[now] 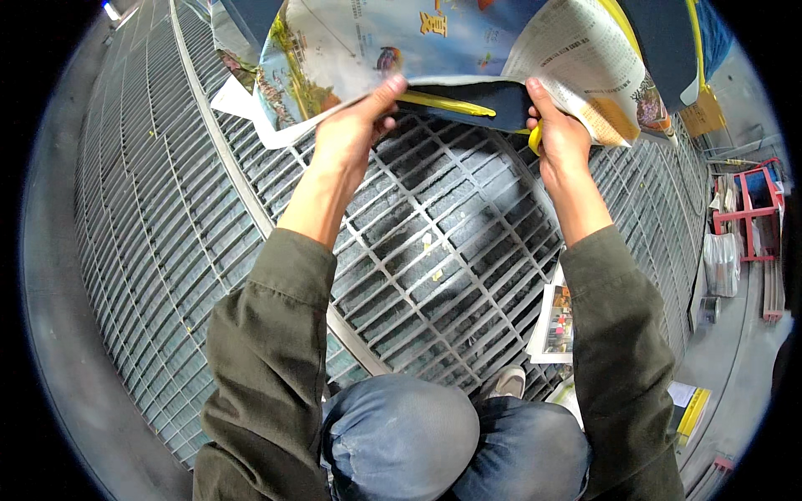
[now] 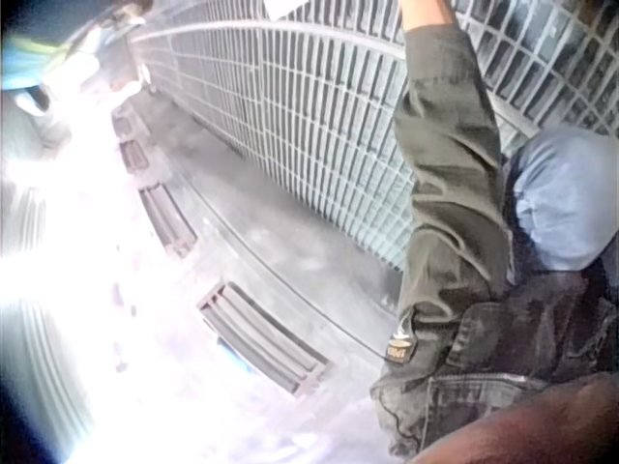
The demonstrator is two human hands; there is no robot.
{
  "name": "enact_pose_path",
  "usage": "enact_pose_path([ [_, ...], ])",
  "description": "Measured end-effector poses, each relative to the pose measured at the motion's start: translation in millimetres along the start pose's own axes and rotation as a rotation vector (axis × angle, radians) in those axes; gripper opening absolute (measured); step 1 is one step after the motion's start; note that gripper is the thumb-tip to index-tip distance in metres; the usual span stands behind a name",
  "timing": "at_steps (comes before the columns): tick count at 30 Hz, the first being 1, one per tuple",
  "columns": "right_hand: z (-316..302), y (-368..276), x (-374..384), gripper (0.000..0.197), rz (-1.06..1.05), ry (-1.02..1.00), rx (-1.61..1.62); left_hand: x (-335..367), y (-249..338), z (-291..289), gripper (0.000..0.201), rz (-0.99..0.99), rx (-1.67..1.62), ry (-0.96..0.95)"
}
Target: The person applies yellow masking tape along the edges of a car bumper to secure newspaper sheets as a protective mask. They smooth the tape and paper against the bumper surface, then continue applying additional tape strips to cover the remaining edges.
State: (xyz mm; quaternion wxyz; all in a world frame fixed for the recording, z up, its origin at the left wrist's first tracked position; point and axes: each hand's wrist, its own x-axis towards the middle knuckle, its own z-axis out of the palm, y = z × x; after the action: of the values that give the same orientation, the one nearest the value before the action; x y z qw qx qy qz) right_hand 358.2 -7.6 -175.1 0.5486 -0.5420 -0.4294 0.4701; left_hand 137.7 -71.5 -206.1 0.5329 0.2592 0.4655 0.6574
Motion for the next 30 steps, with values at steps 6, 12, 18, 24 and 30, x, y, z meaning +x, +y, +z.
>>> enact_pose_path([
  [6,4.9,1.0,1.9,0.033,-0.109,0.03,-0.049,19.0,0.7,11.3,0.026,0.074,-0.1,0.086],
  [12,18.5,9.0,2.3,0.032,-0.147,0.181,-0.044,25.8,-5.4,25.4,0.024,0.146,-0.127,0.257],
  [18,17.7,10.3,4.5,0.038,-0.158,0.184,-0.027,27.1,-5.4,29.7,0.025,0.105,-0.154,0.271],
  [24,18.3,11.7,5.8,0.043,-0.133,0.183,0.007,14.5,-9.0,27.8,0.025,0.031,-0.108,0.239],
  [30,0.3,26.7,5.6,0.035,-0.161,0.026,-0.044,-4.2,-23.0,45.8,0.031,-0.042,0.134,-0.101],
])
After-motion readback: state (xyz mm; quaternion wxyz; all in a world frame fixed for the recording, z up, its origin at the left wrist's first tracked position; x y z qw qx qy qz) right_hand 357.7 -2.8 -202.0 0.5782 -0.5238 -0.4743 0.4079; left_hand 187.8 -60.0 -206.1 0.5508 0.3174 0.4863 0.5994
